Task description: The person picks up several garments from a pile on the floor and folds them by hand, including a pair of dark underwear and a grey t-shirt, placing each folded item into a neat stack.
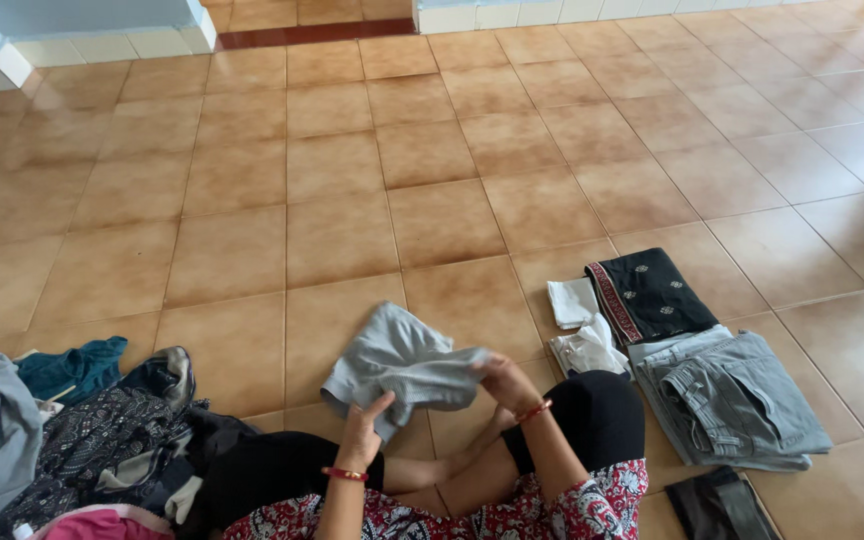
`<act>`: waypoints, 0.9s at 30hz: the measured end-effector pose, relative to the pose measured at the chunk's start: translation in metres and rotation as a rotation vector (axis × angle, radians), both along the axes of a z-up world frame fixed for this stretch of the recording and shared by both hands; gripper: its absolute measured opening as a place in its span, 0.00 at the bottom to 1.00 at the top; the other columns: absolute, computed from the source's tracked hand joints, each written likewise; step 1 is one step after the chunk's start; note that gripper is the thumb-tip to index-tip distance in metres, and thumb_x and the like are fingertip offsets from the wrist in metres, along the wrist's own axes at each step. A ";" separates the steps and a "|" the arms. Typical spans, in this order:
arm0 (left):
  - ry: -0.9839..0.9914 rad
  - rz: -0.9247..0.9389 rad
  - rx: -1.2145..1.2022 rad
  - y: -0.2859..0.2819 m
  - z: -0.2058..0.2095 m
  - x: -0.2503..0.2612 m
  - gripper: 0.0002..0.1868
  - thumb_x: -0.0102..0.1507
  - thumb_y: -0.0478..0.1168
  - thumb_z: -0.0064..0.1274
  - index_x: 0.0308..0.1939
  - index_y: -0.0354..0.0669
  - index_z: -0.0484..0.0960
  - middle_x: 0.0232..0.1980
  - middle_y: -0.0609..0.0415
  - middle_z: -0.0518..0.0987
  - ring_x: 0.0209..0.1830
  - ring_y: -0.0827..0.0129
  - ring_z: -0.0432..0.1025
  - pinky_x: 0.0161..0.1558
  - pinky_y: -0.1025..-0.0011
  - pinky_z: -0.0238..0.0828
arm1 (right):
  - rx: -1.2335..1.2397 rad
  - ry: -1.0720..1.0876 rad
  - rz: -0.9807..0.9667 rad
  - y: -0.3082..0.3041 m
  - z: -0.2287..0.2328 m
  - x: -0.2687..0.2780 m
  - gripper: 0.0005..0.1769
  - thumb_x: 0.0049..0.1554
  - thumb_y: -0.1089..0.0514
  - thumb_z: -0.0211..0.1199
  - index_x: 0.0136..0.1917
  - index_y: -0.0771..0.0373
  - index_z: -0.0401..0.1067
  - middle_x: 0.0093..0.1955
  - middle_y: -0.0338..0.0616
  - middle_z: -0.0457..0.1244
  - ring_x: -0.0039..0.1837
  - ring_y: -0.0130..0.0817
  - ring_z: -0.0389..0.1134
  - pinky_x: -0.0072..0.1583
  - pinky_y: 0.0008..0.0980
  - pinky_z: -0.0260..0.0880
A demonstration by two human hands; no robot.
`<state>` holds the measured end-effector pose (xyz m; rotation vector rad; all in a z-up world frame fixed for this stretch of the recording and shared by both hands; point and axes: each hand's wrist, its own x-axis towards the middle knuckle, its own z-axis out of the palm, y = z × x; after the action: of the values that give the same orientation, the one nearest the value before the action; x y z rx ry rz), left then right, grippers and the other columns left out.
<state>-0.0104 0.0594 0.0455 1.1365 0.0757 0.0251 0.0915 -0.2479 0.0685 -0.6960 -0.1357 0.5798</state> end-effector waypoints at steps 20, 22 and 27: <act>-0.119 0.158 -0.003 0.034 0.130 -0.003 0.12 0.68 0.43 0.50 0.50 0.39 0.79 0.42 0.62 0.84 0.41 0.79 0.75 0.45 0.77 0.73 | -0.254 -0.227 0.082 -0.045 0.150 0.003 0.32 0.53 0.70 0.62 0.70 0.59 0.66 0.49 0.46 0.71 0.50 0.30 0.71 0.54 0.28 0.70; -0.087 0.257 0.166 0.032 0.137 -0.004 0.11 0.71 0.41 0.51 0.52 0.39 0.80 0.40 0.62 0.81 0.36 0.82 0.67 0.38 0.80 0.61 | -0.198 -0.262 -0.008 -0.046 0.154 -0.001 0.34 0.53 0.72 0.62 0.72 0.58 0.65 0.49 0.44 0.70 0.50 0.29 0.70 0.54 0.27 0.69; -0.085 0.402 0.250 0.028 0.146 -0.010 0.14 0.68 0.40 0.54 0.56 0.44 0.74 0.35 0.59 0.80 0.34 0.81 0.69 0.38 0.81 0.66 | 0.158 -0.330 -0.126 -0.061 0.113 0.013 0.26 0.63 0.78 0.61 0.74 0.71 0.68 0.52 0.43 0.68 0.51 0.29 0.68 0.53 0.25 0.67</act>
<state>-0.0202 0.0878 0.1911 1.3527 0.2291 0.4507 0.1041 -0.3093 0.1819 -0.6371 -0.4376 0.3262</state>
